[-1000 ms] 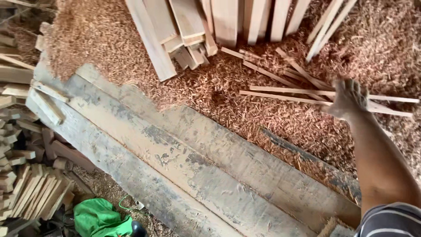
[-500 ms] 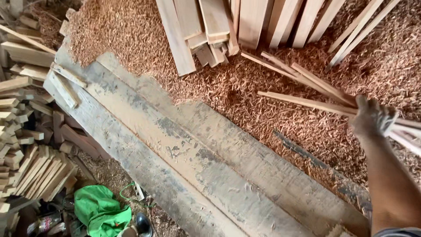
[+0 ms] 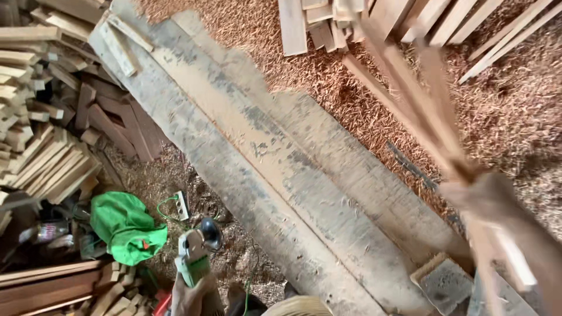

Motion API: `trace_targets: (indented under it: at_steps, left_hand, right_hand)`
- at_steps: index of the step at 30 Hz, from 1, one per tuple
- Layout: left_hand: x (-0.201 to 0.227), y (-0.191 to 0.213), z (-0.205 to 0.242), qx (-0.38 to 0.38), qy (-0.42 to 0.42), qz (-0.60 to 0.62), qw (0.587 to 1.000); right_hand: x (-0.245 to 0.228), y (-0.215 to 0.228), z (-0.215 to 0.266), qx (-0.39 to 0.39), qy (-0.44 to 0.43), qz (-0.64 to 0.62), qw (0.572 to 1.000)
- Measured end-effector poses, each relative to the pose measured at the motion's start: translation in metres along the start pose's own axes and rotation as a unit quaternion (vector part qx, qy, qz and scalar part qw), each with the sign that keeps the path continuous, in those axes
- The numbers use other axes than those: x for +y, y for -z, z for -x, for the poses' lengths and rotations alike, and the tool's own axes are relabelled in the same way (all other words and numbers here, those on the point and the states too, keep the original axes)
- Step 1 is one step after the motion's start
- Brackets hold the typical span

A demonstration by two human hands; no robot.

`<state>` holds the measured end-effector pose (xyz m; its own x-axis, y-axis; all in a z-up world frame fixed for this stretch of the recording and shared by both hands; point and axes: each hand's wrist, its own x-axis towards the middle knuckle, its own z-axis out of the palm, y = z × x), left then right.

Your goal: The person sands thin wood strips using a handheld power grinder. They hold the strips against a surface on the floor while moving the grinder along the edges and sides of the wood.

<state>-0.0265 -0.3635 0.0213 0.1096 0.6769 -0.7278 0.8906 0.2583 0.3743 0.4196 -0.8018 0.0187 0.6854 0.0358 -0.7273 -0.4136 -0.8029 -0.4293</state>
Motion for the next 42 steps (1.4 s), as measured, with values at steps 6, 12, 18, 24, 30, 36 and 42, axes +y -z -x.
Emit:
trace_targets:
  at_steps: [6,12,18,24,30,36,42]
  left_hand:
    - [0.015,0.028,-0.014,-0.018,-0.052,0.115,0.992]
    - [-0.017,0.123,-0.031,0.008,-0.115,0.102,0.988]
    - [-0.046,0.245,-0.071,0.045,-0.249,0.143,0.957]
    - [-0.09,0.338,-0.133,0.11,-0.238,0.197,0.945]
    - [-0.123,0.378,-0.182,0.134,-0.243,0.157,0.948]
    - [-0.119,0.373,-0.207,0.122,-0.232,0.189,0.946]
    - [-0.076,0.36,-0.203,0.068,-0.241,0.236,0.939]
  right_hand:
    - [-0.035,-0.184,0.022,-0.117,-0.017,-0.083,0.99]
    - [0.049,-0.365,-0.054,0.071,0.054,-0.001,0.996]
    - [0.06,-0.374,0.033,0.277,0.049,0.101,0.954]
    - [0.149,-0.398,0.066,0.283,0.045,-0.12,0.951]
    - [0.166,-0.364,0.066,0.309,0.104,-0.238,0.915]
    - [0.127,-0.388,0.068,0.268,0.161,-0.03,0.949]
    - [-0.16,-0.456,0.159,-0.116,-0.022,-0.422,0.899]
